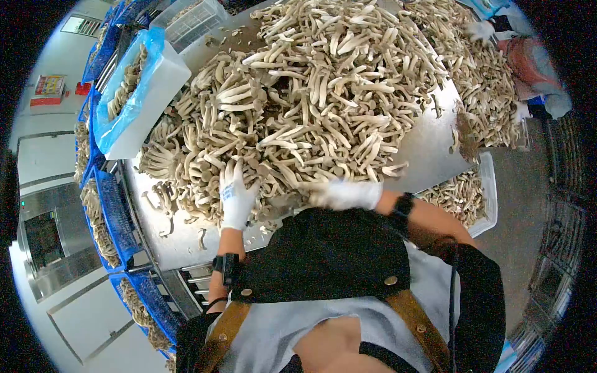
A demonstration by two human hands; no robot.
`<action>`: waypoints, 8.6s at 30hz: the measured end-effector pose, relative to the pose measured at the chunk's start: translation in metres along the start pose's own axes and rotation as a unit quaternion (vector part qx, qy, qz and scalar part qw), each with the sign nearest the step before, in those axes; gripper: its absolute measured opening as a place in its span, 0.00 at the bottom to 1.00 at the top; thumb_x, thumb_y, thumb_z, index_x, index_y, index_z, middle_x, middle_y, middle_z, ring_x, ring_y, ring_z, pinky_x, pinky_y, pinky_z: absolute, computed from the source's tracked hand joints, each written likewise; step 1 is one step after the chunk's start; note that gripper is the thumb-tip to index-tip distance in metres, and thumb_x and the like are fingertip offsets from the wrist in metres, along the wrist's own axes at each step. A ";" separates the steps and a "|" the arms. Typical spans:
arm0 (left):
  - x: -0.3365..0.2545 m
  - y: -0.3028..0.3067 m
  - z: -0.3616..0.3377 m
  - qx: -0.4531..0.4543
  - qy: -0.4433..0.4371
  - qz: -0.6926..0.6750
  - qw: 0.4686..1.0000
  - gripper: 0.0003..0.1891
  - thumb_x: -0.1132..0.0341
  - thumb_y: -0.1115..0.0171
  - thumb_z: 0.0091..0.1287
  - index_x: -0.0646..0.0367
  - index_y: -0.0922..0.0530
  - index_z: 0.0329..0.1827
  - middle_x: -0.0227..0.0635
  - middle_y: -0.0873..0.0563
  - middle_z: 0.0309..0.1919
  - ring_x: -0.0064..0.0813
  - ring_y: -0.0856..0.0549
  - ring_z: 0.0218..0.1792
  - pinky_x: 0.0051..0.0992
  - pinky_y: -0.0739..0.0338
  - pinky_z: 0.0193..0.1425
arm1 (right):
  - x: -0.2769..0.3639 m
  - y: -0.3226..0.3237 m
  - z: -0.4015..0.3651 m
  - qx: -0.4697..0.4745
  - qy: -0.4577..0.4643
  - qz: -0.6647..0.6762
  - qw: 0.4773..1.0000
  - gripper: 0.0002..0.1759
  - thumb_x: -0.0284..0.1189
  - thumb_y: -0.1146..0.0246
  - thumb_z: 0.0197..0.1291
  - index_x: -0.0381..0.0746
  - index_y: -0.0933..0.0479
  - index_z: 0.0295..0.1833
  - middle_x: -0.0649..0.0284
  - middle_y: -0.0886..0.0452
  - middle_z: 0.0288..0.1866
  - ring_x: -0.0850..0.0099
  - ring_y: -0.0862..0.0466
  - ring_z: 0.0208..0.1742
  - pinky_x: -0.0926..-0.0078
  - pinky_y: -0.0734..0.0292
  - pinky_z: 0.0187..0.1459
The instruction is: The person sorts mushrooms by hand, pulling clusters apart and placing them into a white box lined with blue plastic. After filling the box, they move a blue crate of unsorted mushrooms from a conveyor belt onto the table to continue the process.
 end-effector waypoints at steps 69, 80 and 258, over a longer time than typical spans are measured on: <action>-0.063 -0.002 0.036 -0.056 -0.135 -0.042 0.988 0.17 0.59 0.32 0.56 0.55 0.17 0.48 0.45 0.21 0.57 0.51 0.25 0.60 0.46 0.32 0.64 | 0.025 0.144 0.051 -0.289 -0.022 -0.186 0.939 0.13 0.35 0.42 0.64 0.36 0.27 0.47 0.47 0.18 0.41 0.51 0.17 0.47 0.58 0.23 0.49; 0.011 -0.034 -0.006 0.193 -0.078 0.028 0.978 0.48 0.54 0.24 0.46 0.62 0.35 0.71 0.55 0.31 0.67 0.54 0.33 0.69 0.44 0.40 0.73 | -0.008 0.163 0.049 -0.230 -0.022 0.007 0.973 0.17 0.38 0.39 0.61 0.33 0.27 0.42 0.47 0.21 0.38 0.52 0.20 0.41 0.59 0.26 0.44; -0.013 0.005 0.225 0.080 -0.137 0.170 0.973 0.46 0.56 0.28 0.50 0.53 0.38 0.75 0.56 0.36 0.71 0.53 0.37 0.73 0.46 0.41 0.75 | 0.038 0.163 0.065 -0.235 -0.081 -0.384 0.889 0.31 0.48 0.32 0.52 0.47 0.28 0.59 0.53 0.26 0.55 0.53 0.28 0.60 0.55 0.37 0.64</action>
Point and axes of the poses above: each hand's wrist, its own z-axis towards the middle knuckle, its own y-axis out of the back of the hand, x = y × z, the point moved 10 cm from there along z, towards the middle knuckle
